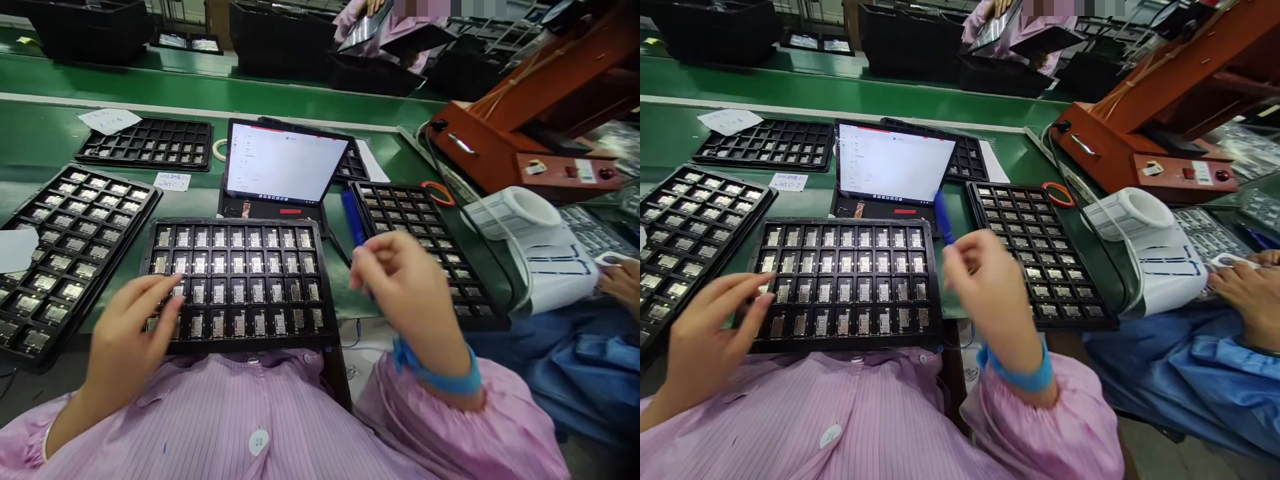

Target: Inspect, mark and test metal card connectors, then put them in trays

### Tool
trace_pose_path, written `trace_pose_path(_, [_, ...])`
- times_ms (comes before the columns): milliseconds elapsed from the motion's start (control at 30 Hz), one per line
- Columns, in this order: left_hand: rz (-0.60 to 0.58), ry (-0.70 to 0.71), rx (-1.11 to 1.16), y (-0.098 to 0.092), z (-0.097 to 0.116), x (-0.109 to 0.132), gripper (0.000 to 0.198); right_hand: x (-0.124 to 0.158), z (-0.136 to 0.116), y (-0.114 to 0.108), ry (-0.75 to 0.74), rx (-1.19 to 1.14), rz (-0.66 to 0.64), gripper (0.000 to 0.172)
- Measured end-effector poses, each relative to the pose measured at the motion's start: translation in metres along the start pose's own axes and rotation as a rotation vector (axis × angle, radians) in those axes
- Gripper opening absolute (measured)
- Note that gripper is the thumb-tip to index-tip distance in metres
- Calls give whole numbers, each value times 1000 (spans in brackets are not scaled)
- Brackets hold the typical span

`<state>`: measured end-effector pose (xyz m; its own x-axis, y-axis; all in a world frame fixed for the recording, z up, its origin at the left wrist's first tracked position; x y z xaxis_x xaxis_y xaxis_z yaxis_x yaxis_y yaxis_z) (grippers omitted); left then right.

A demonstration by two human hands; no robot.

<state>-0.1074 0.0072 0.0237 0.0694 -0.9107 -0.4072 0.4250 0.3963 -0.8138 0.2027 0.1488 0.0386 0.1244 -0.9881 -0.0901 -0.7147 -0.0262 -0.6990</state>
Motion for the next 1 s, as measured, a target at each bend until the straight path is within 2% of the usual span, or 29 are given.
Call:
trace_pose_path(67, [-42, 183, 31, 8, 24, -2, 38, 33, -33, 27, -145, -150, -316, 12])
trace_pose_path(133, [-100, 356, 48, 16, 46, -3, 43, 59, -55, 51, -236, -220, -568, 10])
trace_pose_path(200, [-130, 478, 73, 21, 59, -2, 33, 73, -63, 65, -269, -255, -706, 8])
trace_pose_path(233, [-133, 509, 79, 21, 63, -1, 27, 75, -65, 69, -288, -249, -725, 8])
trace_pose_path(300, [-129, 521, 75, 21, 66, 1, 22, 75, -65, 70, -380, -172, -679, 12])
trace_pose_path(367, [-134, 507, 57, 21, 66, 3, 22, 74, -69, 69, -552, -25, -577, 18])
trace_pose_path(467, [-130, 461, 35, 20, 64, 6, 23, 79, -77, 69, -791, 209, -336, 20])
trace_pose_path(533, [-113, 410, 45, 19, 63, 8, 23, 84, -84, 69, -864, 333, -123, 19])
trace_pose_path(600, [-94, 390, 92, 17, 65, 10, 23, 89, -90, 73, -921, 404, -23, 20])
trace_pose_path(667, [-73, 430, 173, 14, 69, 14, 23, 93, -95, 80, -978, 393, -43, 21])
trace_pose_path(733, [-14, 472, 262, 9, 72, 16, 27, 93, -97, 80, -959, 269, -78, 19])
trace_pose_path(800, [37, 443, 295, 5, 70, 15, 32, 89, -94, 75, -846, 59, -115, 14])
trace_pose_path(900, [12, 371, 227, 7, 64, 12, 26, 90, -89, 74, -706, -266, -289, 10])
trace_pose_path(1000, [-17, 439, 192, 11, 62, 16, 22, 96, -86, 77, -598, -470, -412, 9])
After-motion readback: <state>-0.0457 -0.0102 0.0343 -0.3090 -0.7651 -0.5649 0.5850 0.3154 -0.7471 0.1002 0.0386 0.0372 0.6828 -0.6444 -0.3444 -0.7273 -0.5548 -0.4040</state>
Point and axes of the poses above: each hand's wrist, its own x-axis away from the middle knuckle, its own y-axis out of the palm, z = x × y, the point moved 6 cm from there along -x, towards the middle knuckle, and after that the axes turned 6 degrees about -z, right-handed, at the moved point
